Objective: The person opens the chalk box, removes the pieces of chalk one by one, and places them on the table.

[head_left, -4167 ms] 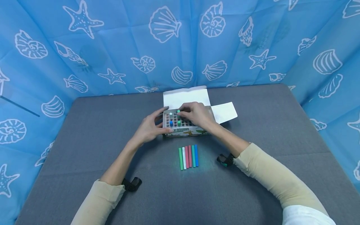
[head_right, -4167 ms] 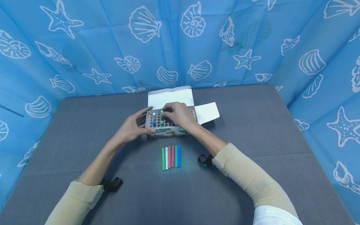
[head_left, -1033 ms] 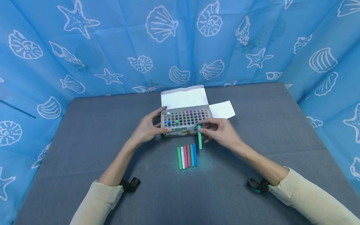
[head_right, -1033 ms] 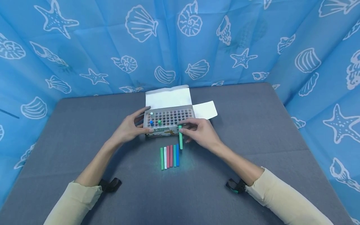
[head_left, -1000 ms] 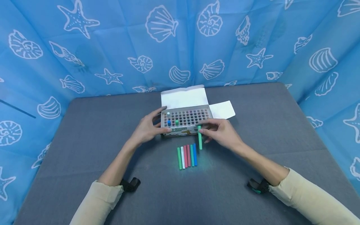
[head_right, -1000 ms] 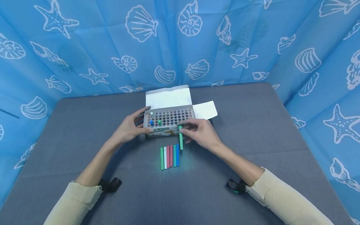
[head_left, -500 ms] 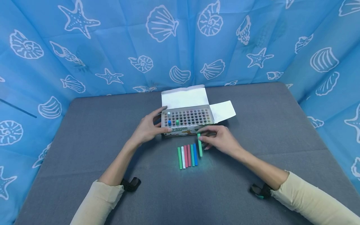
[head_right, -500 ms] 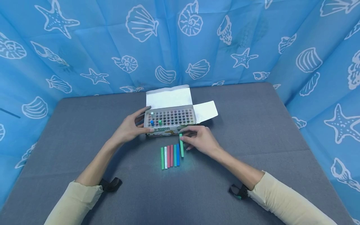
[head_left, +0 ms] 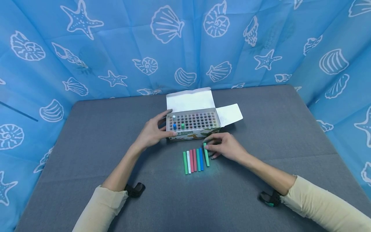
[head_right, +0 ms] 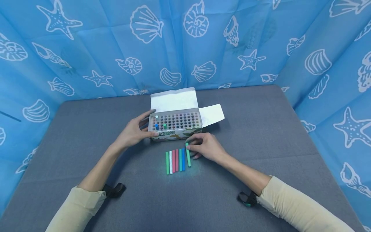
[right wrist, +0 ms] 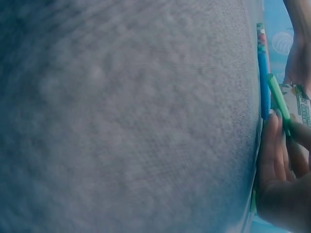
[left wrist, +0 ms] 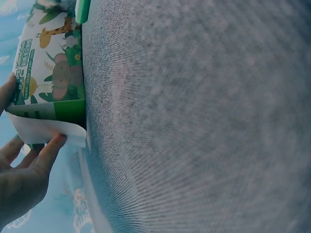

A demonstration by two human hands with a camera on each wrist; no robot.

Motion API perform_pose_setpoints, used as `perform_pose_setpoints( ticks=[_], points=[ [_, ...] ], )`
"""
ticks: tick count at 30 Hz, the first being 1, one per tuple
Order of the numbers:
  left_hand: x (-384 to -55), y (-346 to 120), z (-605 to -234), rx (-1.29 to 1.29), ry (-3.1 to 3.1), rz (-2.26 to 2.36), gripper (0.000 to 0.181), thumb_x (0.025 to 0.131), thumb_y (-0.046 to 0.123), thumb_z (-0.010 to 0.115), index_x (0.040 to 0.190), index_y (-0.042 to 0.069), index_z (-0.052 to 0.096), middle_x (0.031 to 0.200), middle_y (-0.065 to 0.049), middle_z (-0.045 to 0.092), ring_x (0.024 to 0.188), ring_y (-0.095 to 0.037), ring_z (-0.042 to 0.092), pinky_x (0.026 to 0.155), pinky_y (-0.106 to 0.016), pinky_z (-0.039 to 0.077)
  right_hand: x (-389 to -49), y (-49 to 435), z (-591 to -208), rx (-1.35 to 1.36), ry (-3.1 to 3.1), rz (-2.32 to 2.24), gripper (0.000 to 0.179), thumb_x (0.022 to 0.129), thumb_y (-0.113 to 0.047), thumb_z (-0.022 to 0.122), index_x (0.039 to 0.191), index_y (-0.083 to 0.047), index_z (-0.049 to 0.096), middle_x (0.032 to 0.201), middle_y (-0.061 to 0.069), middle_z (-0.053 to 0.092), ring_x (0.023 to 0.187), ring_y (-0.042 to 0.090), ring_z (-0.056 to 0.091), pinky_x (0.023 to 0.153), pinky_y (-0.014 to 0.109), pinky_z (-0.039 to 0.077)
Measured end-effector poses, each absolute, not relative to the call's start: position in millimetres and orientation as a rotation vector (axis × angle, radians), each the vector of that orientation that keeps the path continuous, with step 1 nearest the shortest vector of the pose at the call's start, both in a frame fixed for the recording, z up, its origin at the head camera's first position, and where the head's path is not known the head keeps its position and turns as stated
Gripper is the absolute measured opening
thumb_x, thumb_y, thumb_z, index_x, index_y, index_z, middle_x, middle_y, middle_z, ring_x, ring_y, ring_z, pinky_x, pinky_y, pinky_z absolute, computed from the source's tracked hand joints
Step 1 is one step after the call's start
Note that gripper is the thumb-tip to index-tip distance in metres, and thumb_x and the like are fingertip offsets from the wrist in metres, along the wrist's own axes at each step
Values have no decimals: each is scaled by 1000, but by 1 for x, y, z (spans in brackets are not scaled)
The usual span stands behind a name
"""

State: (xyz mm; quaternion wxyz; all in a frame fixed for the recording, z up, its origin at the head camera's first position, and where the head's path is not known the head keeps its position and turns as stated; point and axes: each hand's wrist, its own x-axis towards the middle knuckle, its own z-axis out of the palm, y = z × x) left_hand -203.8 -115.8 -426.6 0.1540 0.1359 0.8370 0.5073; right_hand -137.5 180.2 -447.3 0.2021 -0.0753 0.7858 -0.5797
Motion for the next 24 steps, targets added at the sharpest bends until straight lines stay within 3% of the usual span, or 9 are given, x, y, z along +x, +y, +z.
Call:
perform_pose_setpoints(
  ticks=[9,24],
  points=[
    [-205,-116,-428,381,2397,1453,88,83,17,83,156,23,34,159,-14,28,142,-34,36,107,-39,48,-139,181,-450,-125,2156,-1604,29,92,-9,71,117,6,69,95,16,73,73,26,72,67,37,65],
    [-206,-117,-429,380,2401,1450,88,83,17,83,156,23,35,158,-14,29,143,-33,35,107,-39,48,-140,180,-450,-97,2223,-1550,23,91,-9,72,111,3,73,100,16,72,70,23,72,66,34,64]
  ],
)
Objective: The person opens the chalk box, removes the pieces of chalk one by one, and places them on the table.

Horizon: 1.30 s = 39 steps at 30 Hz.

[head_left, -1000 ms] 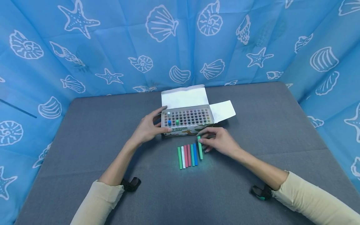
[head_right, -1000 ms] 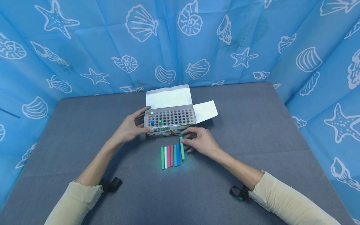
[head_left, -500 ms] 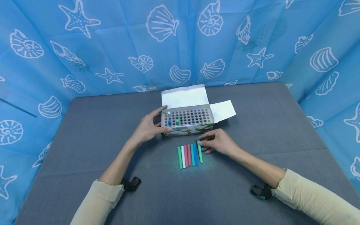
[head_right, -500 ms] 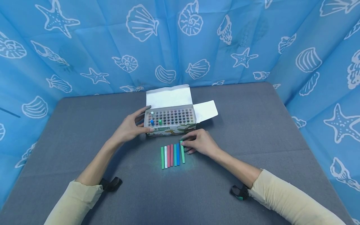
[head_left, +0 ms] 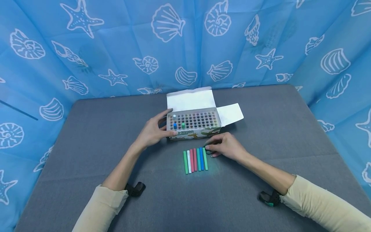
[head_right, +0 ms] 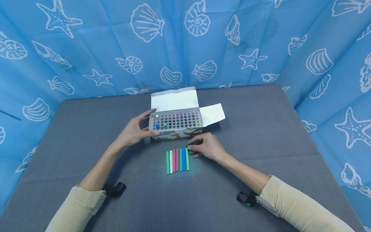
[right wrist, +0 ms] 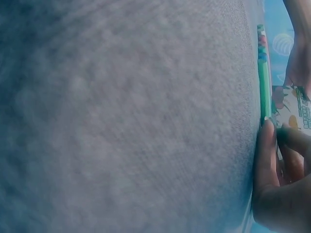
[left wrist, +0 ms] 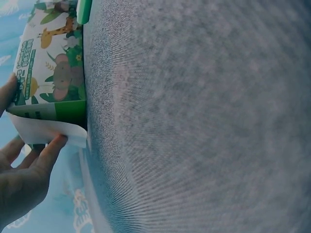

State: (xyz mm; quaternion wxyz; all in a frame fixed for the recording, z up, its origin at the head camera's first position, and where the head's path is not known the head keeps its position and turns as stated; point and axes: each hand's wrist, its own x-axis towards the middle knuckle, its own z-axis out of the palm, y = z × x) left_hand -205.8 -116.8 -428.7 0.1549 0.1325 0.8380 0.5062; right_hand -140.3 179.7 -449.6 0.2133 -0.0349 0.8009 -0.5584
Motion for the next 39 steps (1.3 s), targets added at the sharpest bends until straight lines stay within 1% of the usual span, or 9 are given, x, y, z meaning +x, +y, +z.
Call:
perform_pose_setpoints(
  ticks=[4,10,18,26,29,34,39],
  points=[
    [-205,-116,-429,386,2411,1441,87,83,18,83,156,23,35,159,-14,29,143,-33,34,107,-39,48,-141,179,-447,-141,2227,-1567,22,92,-10,72,110,2,73,100,15,72,72,24,72,67,35,64],
    [-205,-116,-428,386,2410,1441,87,83,17,83,156,23,35,159,-14,28,144,-33,34,108,-39,47,-143,177,-439,-278,2232,-1599,22,93,-11,72,111,1,73,98,15,72,75,26,72,67,38,64],
    [-205,-117,-429,382,2417,1434,87,83,18,83,156,23,35,159,-14,29,143,-33,35,107,-39,48,-150,176,-425,-433,2291,-1619,22,93,-10,71,111,2,72,96,18,73,75,28,72,69,43,64],
    [-204,-117,-429,391,2417,1436,87,84,18,83,156,24,35,160,-13,27,144,-32,34,107,-39,48,-156,174,-410,-497,2349,-1616,21,92,-7,71,110,2,72,96,17,72,72,23,71,69,49,63],
    [-205,-118,-429,392,2413,1445,86,84,18,82,156,24,35,160,-13,26,144,-33,34,108,-39,48,-159,172,-406,-506,2370,-1625,20,91,-5,71,111,1,72,95,17,72,71,23,71,70,50,62],
    [-205,-118,-430,386,2413,1440,86,84,19,82,155,25,35,160,-13,25,144,-33,34,108,-39,48,-164,167,-399,-512,2414,-1613,21,92,-5,71,111,0,72,98,14,71,72,25,71,70,50,62],
    [-205,-118,-430,379,2403,1445,87,84,19,83,156,25,35,160,-13,26,143,-33,35,107,-39,48,-172,163,-394,-551,2476,-1569,20,92,-8,71,111,-2,73,98,12,71,72,21,71,67,48,62]
  ],
)
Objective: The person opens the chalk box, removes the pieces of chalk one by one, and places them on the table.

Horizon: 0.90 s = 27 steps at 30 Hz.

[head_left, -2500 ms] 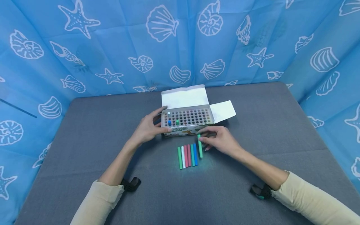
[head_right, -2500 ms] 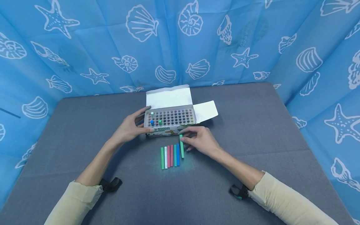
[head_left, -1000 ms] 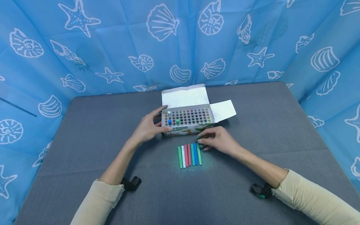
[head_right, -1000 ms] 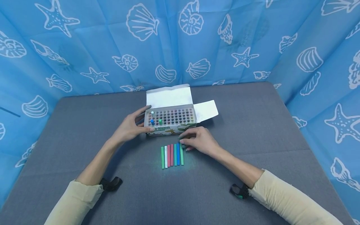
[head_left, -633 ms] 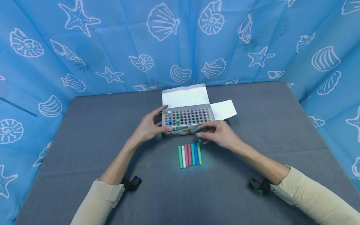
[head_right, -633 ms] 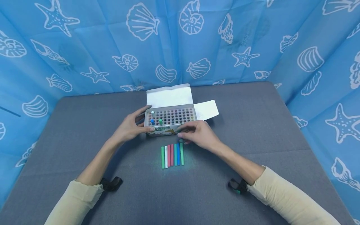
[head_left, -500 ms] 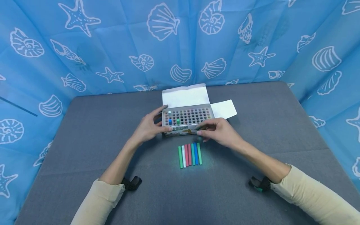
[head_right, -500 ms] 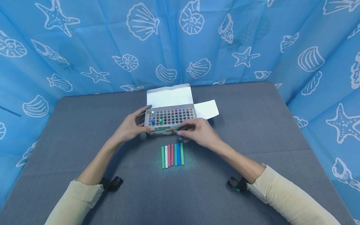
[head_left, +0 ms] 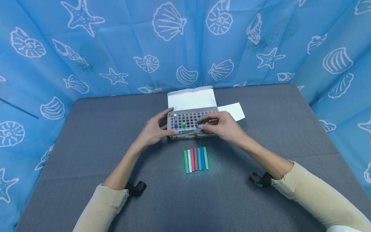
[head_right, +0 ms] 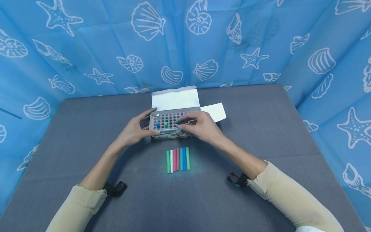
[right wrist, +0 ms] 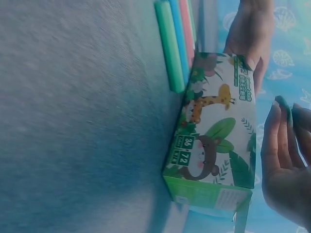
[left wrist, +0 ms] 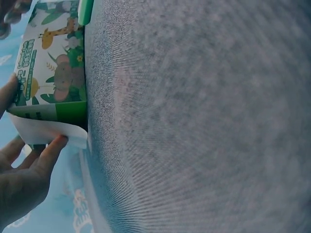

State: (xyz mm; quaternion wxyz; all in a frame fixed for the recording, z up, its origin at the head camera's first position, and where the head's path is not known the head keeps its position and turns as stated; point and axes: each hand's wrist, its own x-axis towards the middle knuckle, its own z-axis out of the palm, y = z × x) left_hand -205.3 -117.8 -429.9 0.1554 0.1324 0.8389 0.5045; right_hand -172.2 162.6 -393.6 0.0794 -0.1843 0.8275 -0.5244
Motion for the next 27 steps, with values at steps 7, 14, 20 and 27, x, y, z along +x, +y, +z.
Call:
perform_pose_setpoints(
  ticks=[7,14,20,27],
  points=[
    [-205,-118,-429,398,2394,1445,86,84,19,82,155,25,35,162,-11,24,144,-32,33,108,-38,47,-188,154,-392,-547,2495,-1573,19,93,-12,72,111,-6,74,99,9,72,81,19,72,71,37,63],
    [-206,-119,-431,404,2385,1461,86,84,19,82,155,25,35,161,-12,25,144,-32,33,108,-39,48,-199,145,-394,-583,2490,-1564,18,93,-13,71,110,-6,74,99,9,72,85,23,72,72,37,62],
    [-206,-120,-430,414,2375,1474,87,84,17,82,156,24,34,159,-13,28,144,-32,34,108,-38,48,-207,138,-398,-662,2453,-1538,19,93,-12,71,111,-4,74,101,10,72,90,24,71,75,39,62],
    [-206,-121,-429,421,2382,1469,87,84,17,82,156,23,34,159,-12,30,144,-31,34,108,-38,47,-214,131,-401,-656,2516,-1381,21,92,-14,72,112,-8,74,100,5,73,92,17,71,77,35,61]
  ],
)
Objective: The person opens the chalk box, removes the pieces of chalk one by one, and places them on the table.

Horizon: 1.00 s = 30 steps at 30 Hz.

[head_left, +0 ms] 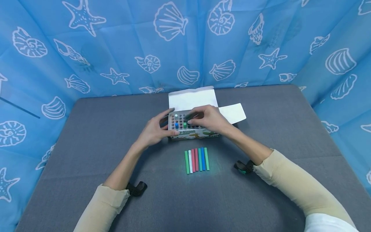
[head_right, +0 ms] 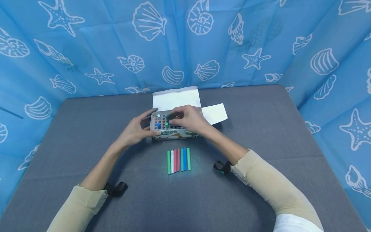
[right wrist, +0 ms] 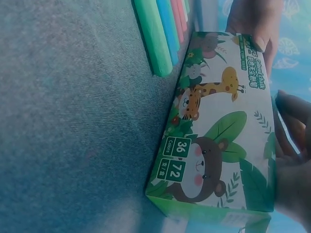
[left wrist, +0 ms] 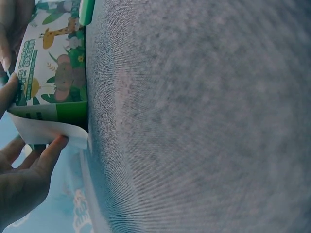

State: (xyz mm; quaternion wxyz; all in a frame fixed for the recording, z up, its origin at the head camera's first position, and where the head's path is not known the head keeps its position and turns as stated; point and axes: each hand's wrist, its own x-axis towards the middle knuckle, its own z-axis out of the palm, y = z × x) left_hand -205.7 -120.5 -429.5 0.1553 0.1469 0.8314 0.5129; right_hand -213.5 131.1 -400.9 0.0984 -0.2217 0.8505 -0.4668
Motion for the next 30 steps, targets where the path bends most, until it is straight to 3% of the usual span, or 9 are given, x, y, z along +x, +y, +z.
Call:
perform_pose_setpoints(
  ticks=[11,18,21,26,30],
  points=[
    [-206,-120,-428,425,2376,1478,87,84,16,82,156,21,34,159,-12,29,145,-31,32,110,-37,45,-220,125,-402,-647,2472,-1250,31,91,-13,74,119,-3,71,102,8,74,86,18,68,73,32,58],
    [-206,-120,-428,417,2383,1462,87,84,18,82,156,22,33,161,-12,25,145,-31,31,110,-38,45,-224,123,-405,-660,2445,-1191,36,88,-10,77,122,0,69,106,12,74,93,19,72,81,32,62],
    [-206,-120,-428,408,2386,1457,87,84,18,82,156,23,33,161,-11,25,145,-31,31,110,-38,46,-225,122,-406,-700,2501,-1127,33,87,-13,78,118,-2,73,104,9,75,86,16,72,74,29,61],
    [-206,-120,-428,412,2387,1458,87,84,18,83,156,22,34,160,-12,26,145,-31,32,109,-38,46,-225,119,-407,-730,2583,-1048,23,89,-20,78,108,-8,78,95,4,76,68,13,63,57,27,50],
    [-206,-120,-428,418,2389,1461,87,84,19,82,156,23,34,160,-12,27,144,-30,33,109,-37,46,-225,118,-408,-708,2614,-1047,20,91,-22,75,106,-9,79,93,2,76,73,12,65,61,27,53]
  ],
)
